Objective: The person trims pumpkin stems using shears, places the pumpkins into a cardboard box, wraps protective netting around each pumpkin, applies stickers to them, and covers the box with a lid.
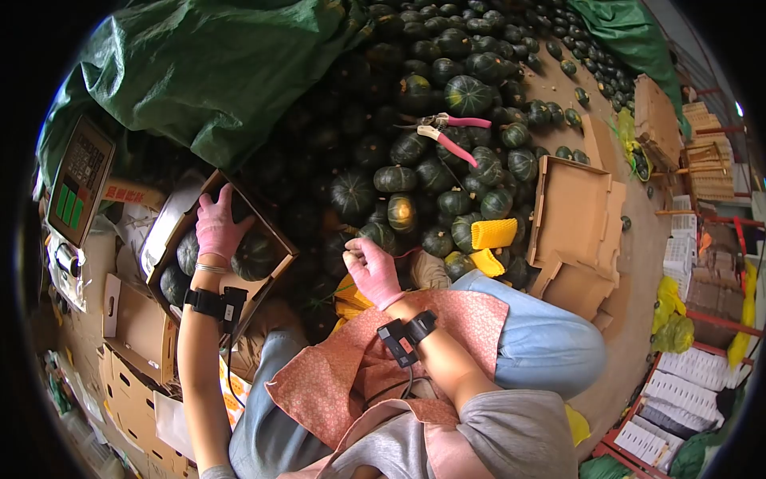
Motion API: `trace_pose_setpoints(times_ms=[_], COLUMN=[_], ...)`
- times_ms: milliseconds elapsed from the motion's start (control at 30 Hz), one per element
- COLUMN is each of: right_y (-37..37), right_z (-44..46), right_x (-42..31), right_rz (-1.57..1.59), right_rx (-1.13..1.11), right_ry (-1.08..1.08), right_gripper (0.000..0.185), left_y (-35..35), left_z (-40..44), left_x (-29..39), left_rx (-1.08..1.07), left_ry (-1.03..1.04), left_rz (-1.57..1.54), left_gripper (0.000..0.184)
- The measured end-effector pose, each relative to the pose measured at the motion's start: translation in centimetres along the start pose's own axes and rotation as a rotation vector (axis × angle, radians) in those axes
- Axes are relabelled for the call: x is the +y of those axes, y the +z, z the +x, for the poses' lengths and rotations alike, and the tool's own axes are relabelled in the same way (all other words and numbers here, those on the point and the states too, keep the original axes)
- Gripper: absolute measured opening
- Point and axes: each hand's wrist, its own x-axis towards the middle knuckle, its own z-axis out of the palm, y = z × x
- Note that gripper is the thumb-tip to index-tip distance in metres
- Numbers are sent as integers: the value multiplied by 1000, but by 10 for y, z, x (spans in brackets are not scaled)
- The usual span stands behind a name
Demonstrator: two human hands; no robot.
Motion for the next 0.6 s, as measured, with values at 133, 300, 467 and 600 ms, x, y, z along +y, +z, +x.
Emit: trace_pose_setpoints(times_ms=[133, 300, 467, 600], right_y=[-13, -30, -44, -32], right_z=[12, 21, 27, 63], right_x=[-4, 10, 18, -14], right_rz=[-48, -86, -223, -819], right_rx=[110, 280, 403, 117], right_ry=[1, -49, -39, -515], right_gripper=[20, 23, 30, 48], left_y=[2, 0, -26, -40], left_z=[-2, -6, -11, -10], left_x=[-2, -7, -2, -4], left_rx=[18, 103, 98, -465], left_ry=[-2, -39, -218, -272], left_rz=[-86, -300, -1748, -2160], left_gripper=[73, 70, 43, 43])
